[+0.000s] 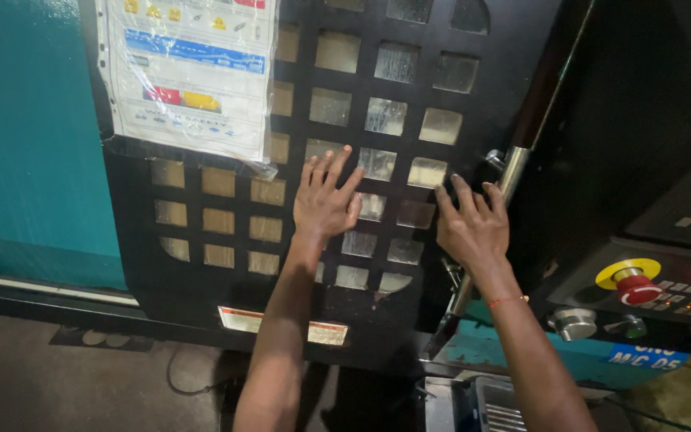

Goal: The person opens the CNC machine door, retrieves a metal rod from a tray, inserts it into the machine's chuck, closes the door, and repeats the cycle. The person also wipes the rods with a cloth before placing them back in the tray.

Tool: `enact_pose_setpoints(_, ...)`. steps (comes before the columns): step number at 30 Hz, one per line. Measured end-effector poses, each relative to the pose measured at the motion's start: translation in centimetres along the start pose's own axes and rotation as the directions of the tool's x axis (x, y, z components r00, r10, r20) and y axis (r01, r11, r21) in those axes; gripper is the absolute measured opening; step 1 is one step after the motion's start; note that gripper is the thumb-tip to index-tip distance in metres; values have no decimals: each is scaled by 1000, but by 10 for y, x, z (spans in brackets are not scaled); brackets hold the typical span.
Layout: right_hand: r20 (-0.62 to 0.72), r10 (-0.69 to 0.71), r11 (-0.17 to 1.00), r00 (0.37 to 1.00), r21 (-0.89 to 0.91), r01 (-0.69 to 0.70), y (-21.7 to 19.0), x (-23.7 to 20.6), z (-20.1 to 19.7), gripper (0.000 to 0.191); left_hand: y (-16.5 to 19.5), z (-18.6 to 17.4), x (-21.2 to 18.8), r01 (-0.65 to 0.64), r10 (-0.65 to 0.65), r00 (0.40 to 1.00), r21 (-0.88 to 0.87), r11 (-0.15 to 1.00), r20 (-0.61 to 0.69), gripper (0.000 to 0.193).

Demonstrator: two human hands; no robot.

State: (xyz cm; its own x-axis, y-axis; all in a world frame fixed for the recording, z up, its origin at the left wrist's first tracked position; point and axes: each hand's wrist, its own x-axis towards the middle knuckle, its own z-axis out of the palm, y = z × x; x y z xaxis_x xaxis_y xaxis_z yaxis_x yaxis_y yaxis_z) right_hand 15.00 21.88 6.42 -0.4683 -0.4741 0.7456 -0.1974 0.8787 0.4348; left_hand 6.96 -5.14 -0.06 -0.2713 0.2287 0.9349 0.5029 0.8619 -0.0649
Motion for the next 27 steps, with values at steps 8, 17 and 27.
enact_pose_setpoints(8, 11, -7, 1000, 1000, -28, 7, -1, 2, 1, 43, -1, 3, -1, 20, -21, 1000, 17, 1000, 23, 46)
enact_pose_setpoints(17, -41, -16, 1000, 999, -26, 15, -3, 2, -5, 39, 0, 1, -1, 6, -6, 1000, 26, 1000, 7, 45)
enact_pose_setpoints(27, 3, -16, 998, 1000, -62, 16, -1, 0, 2, 43, -1, 3, -2, 12, -12, 1000, 55, 998, 15, 43)
